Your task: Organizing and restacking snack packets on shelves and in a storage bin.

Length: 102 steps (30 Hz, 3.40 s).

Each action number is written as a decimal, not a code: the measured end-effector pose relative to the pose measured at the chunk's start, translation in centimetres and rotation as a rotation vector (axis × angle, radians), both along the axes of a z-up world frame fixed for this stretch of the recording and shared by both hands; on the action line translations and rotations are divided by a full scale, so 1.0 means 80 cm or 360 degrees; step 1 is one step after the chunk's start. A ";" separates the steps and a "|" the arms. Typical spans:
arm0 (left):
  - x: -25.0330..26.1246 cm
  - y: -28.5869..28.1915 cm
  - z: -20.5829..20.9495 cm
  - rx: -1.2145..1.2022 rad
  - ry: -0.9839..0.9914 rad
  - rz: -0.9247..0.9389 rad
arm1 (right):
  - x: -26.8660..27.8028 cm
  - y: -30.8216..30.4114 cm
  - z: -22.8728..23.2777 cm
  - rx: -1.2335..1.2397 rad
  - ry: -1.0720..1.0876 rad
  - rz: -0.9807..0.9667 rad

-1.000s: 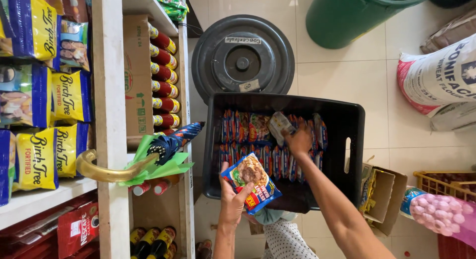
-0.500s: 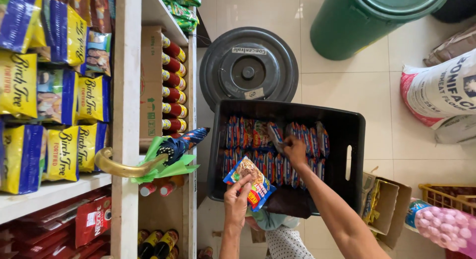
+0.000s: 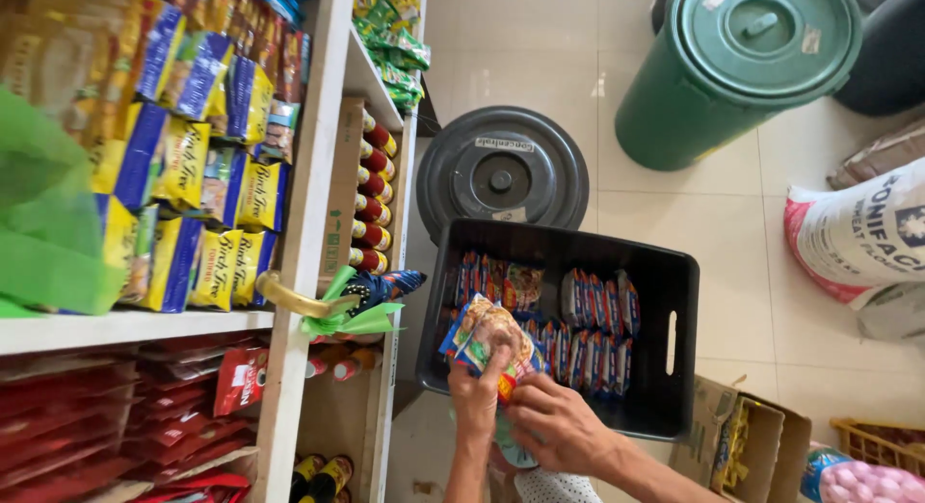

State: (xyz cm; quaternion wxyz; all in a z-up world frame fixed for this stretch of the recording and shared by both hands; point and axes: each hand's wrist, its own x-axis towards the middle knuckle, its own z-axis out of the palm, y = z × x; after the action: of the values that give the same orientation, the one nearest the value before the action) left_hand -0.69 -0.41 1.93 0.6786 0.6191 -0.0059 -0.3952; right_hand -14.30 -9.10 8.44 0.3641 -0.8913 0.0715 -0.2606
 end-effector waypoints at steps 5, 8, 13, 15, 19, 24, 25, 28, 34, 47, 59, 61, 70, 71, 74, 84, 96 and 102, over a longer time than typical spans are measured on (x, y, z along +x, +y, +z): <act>0.012 0.022 0.074 -0.0203 -0.0272 -0.0166 | 0.021 -0.022 0.073 0.0226 -0.0077 -0.0123; 0.012 0.035 0.107 -0.0090 -0.0578 -0.0395 | 0.044 -0.043 0.096 0.0280 -0.0166 -0.0224; 0.016 0.053 0.156 0.0046 -0.0632 -0.0510 | 0.075 -0.057 0.109 0.0169 0.0140 0.0413; 0.021 0.072 0.143 0.0042 -0.0883 -0.0595 | 0.082 -0.054 0.103 0.0228 0.0155 0.0503; 0.025 0.095 0.150 -0.0030 -0.0883 -0.0685 | 0.087 -0.043 0.062 0.0560 0.0281 0.0501; 0.025 0.109 0.168 -0.0002 -0.0318 -0.0521 | 0.083 -0.023 0.122 0.1024 0.0329 0.0273; 0.026 0.112 0.168 0.0041 -0.0360 -0.0493 | 0.081 -0.021 0.146 0.1150 0.0290 0.0280; 0.028 0.131 0.173 -0.0012 -0.0479 -0.0491 | 0.070 -0.027 0.137 0.0924 0.0083 0.0478; 0.025 0.146 0.187 -0.0115 -0.0392 -0.0495 | 0.060 -0.015 0.090 0.0936 0.0091 0.0136; 0.025 0.193 0.208 -0.0437 -0.0425 -0.0021 | 0.051 0.038 0.106 0.1521 -0.0062 0.0266; 0.037 0.201 0.201 -0.0636 0.0110 0.0923 | 0.066 0.103 0.095 0.1538 0.0370 0.0224; 0.037 0.204 0.204 -0.0766 0.0089 0.0924 | 0.069 0.107 0.078 0.2062 0.0061 0.0315; 0.045 0.223 0.183 -0.1293 0.0245 0.0840 | 0.062 0.142 0.153 0.1939 -0.0247 0.0338; 0.048 0.227 0.174 -0.1297 0.0244 0.0840 | 0.062 0.146 0.144 0.1935 -0.0248 0.0340; 0.052 0.237 0.152 -0.1519 0.0479 0.0792 | 0.064 0.157 0.119 0.1576 -0.0156 0.0335; 0.047 0.248 0.136 -0.1537 0.0441 0.0857 | 0.056 0.180 0.145 0.1272 0.0010 0.0456; 0.037 0.227 0.195 -0.1472 0.0280 0.0966 | 0.072 0.191 0.103 0.2347 -0.0071 0.0229; 0.035 0.223 0.201 -0.1413 0.0262 0.1111 | 0.073 0.183 0.076 0.2102 -0.0313 0.0389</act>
State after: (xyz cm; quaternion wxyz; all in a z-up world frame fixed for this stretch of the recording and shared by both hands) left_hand 2.11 17.40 18.01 0.9622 0.2071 0.0865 -0.1543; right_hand -8.47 5.57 14.55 0.8637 -0.4558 0.0810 -0.1990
